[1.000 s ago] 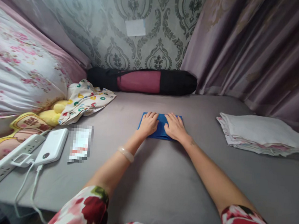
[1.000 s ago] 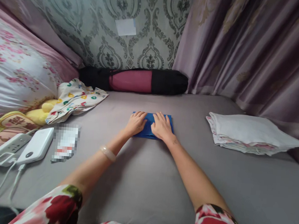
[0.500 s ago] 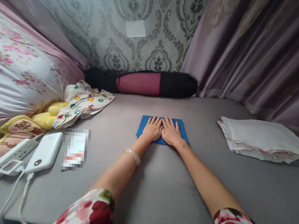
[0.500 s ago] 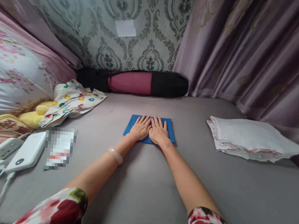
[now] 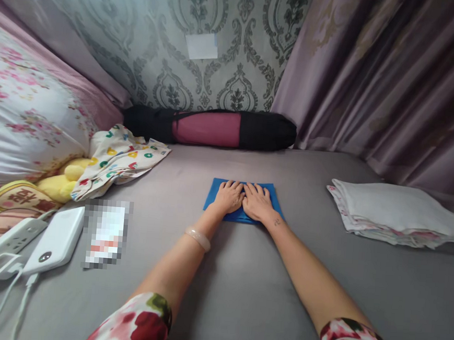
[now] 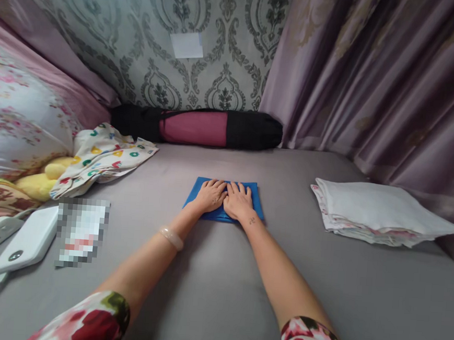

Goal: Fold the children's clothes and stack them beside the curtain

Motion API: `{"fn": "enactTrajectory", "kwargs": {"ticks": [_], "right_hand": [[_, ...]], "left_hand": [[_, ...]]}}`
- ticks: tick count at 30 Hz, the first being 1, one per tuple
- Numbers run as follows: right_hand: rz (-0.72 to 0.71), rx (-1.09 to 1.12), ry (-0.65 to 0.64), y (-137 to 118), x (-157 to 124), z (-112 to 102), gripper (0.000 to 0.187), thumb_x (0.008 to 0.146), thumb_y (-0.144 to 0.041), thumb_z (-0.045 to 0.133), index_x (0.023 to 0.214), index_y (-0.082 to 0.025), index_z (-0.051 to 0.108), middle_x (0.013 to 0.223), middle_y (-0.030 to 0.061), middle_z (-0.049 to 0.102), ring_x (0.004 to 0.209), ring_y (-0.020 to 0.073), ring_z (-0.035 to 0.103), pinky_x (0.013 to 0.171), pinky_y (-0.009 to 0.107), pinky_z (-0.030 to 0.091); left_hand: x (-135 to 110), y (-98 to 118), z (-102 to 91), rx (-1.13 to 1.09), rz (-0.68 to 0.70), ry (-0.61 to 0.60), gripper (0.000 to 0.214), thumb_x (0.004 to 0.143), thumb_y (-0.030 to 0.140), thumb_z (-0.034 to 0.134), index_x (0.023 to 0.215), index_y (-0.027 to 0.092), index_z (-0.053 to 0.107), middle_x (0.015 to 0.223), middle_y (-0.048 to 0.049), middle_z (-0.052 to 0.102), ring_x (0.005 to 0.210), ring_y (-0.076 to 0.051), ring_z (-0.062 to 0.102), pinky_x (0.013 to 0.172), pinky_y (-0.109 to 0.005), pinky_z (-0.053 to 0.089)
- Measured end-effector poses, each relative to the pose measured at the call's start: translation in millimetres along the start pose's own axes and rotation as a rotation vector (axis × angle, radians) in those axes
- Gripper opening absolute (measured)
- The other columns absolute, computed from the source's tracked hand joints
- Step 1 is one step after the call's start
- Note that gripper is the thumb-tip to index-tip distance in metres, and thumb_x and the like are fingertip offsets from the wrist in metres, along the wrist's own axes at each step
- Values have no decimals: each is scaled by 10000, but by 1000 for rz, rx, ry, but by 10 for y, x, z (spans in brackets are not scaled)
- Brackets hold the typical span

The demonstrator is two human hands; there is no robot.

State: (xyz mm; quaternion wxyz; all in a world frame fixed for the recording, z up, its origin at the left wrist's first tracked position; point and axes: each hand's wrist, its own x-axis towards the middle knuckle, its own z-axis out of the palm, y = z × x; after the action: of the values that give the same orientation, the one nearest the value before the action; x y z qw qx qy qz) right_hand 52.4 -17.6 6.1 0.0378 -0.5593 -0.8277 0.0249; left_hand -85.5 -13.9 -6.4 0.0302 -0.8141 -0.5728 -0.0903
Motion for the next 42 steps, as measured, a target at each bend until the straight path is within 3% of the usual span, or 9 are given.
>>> {"fn": "enactTrajectory", "kwargs": {"ticks": [7, 12, 19, 26, 32, 42], "right_hand": [[11, 16, 48, 10, -35, 51, 554, 937, -287, 279, 1455, -140, 409, 1535, 71, 368, 1391, 263, 297, 1139, 493, 196], [24, 33, 64, 14, 6, 20, 570, 937, -273, 271, 1485, -139, 353, 1571, 65, 287, 1440, 252, 217, 1156, 539, 137], [-9, 35, -4, -5, 64, 63, 571, 943, -282, 259, 1487, -138, 355, 1562, 53, 306, 1450, 252, 198, 1165, 557, 107], [6, 55, -7, -2, 42, 9, 568, 953, -281, 248, 1497, -139, 330, 1570, 57, 285, 1457, 238, 188, 1173, 537, 116], [134, 32, 60, 112, -10, -22, 570, 969, -299, 231, 1501, -109, 304, 1586, 93, 234, 1464, 247, 165, 1172, 537, 105], [162, 20, 45, 129, -22, 80, 586, 961, -309, 240, 1497, -80, 306, 1566, 104, 288, 1457, 252, 178, 1170, 526, 128]], "left_hand": [[-58, 33, 66, -16, -35, 65, 473, 991, 340, 282, 1397, 169, 454, 1483, -75, 451, 1397, -275, 338, 1137, -469, 273], [-54, 46, 32, 4, -175, 129, 524, 995, 347, 227, 1452, 150, 392, 1535, -92, 363, 1464, -280, 196, 1171, -548, 166], [-28, 34, 49, -9, -120, -15, 536, 1000, 381, 198, 1450, 178, 406, 1514, -81, 402, 1422, -287, 302, 1159, -562, 194], [-35, 30, 10, -15, -151, -17, 539, 995, 396, 226, 1445, 166, 413, 1524, -100, 381, 1431, -281, 288, 1162, -537, 204], [-126, -61, -70, 34, -316, 51, 595, 994, 433, 191, 1433, 103, 422, 1523, -145, 369, 1440, -305, 259, 1166, -564, 158], [-169, -93, -8, 7, -369, -14, 661, 980, 499, 205, 1477, 85, 339, 1534, -181, 332, 1438, -318, 263, 1153, -546, 214]]}}
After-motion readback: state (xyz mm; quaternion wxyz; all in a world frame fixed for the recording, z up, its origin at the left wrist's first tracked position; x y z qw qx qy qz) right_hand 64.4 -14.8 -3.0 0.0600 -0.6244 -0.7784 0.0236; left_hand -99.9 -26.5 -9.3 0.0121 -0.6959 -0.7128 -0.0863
